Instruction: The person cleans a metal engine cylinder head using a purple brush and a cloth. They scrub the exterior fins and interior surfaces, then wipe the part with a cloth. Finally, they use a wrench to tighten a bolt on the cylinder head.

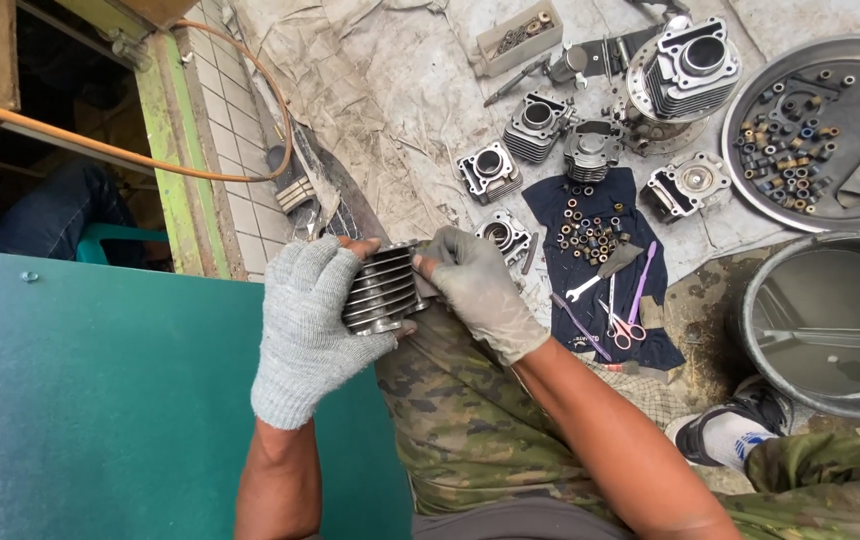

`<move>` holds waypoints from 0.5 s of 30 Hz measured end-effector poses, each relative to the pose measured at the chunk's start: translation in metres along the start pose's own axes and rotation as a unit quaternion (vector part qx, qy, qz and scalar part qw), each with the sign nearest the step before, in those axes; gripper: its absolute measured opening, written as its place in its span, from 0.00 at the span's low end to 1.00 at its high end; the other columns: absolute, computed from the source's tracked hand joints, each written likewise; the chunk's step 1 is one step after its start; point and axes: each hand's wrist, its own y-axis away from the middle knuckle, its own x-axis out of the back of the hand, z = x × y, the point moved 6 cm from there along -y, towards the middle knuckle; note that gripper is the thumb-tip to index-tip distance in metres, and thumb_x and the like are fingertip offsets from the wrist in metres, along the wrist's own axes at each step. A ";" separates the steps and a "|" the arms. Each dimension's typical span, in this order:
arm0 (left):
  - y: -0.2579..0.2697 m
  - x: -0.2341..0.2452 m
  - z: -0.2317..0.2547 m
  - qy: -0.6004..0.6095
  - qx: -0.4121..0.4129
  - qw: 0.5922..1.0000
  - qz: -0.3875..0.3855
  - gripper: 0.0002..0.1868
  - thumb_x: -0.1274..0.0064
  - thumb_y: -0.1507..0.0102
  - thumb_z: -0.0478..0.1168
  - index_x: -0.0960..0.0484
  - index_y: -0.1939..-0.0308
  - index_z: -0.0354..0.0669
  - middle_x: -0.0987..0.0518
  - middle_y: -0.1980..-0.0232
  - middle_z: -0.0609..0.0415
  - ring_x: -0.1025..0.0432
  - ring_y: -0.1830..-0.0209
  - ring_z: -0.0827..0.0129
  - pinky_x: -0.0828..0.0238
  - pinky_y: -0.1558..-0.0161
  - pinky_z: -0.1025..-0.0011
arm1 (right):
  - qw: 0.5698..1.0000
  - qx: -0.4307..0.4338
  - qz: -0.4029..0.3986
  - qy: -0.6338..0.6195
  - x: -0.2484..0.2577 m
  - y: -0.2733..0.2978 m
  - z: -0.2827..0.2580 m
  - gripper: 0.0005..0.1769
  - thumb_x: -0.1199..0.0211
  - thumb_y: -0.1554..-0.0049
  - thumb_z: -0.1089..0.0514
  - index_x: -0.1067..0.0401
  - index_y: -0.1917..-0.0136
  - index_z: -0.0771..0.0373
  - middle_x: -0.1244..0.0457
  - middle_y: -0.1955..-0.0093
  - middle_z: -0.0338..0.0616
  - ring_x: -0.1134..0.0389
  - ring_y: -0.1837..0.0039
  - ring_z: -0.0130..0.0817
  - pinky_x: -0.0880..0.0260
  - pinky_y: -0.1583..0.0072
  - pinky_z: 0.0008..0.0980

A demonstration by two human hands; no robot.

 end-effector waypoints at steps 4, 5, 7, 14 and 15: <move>-0.001 0.000 -0.001 -0.007 -0.029 1.000 0.007 0.47 0.18 0.60 0.54 0.19 0.39 0.50 0.24 0.48 0.50 0.28 0.46 0.54 0.34 0.39 0.57 | 1.000 -0.015 0.012 0.008 -0.001 0.028 -0.029 0.08 0.31 0.50 0.65 0.27 0.69 0.66 0.45 0.80 0.39 0.44 0.76 0.25 0.47 0.71 0.19; 0.001 -0.001 -0.001 -0.007 -0.031 0.999 0.008 0.47 0.19 0.60 0.54 0.19 0.38 0.49 0.23 0.48 0.49 0.28 0.45 0.54 0.35 0.37 0.57 | 1.000 -0.015 0.014 0.015 0.000 0.032 -0.028 0.07 0.32 0.51 0.66 0.27 0.68 0.66 0.44 0.80 0.40 0.44 0.76 0.25 0.48 0.70 0.19; 0.001 -0.003 0.001 0.000 -0.035 0.999 0.009 0.46 0.19 0.59 0.53 0.19 0.39 0.48 0.23 0.48 0.48 0.28 0.46 0.52 0.34 0.39 0.56 | 1.000 0.003 0.020 0.014 -0.003 0.014 -0.013 0.07 0.31 0.51 0.65 0.27 0.69 0.64 0.45 0.80 0.39 0.44 0.75 0.24 0.47 0.70 0.19; 0.001 -0.001 0.005 -0.013 -0.059 0.998 0.021 0.46 0.19 0.61 0.52 0.18 0.40 0.48 0.23 0.50 0.49 0.27 0.48 0.53 0.32 0.40 0.58 | 1.000 0.006 0.027 -0.001 0.015 0.008 0.009 0.08 0.31 0.48 0.64 0.27 0.66 0.66 0.43 0.79 0.41 0.42 0.74 0.25 0.46 0.68 0.18; 0.001 -0.002 0.004 -0.011 -0.060 0.998 0.019 0.46 0.19 0.61 0.52 0.18 0.40 0.48 0.23 0.50 0.49 0.27 0.48 0.53 0.32 0.40 0.58 | 1.000 0.005 0.030 -0.001 0.014 0.008 0.010 0.08 0.31 0.48 0.64 0.27 0.66 0.66 0.43 0.79 0.41 0.42 0.74 0.25 0.46 0.68 0.18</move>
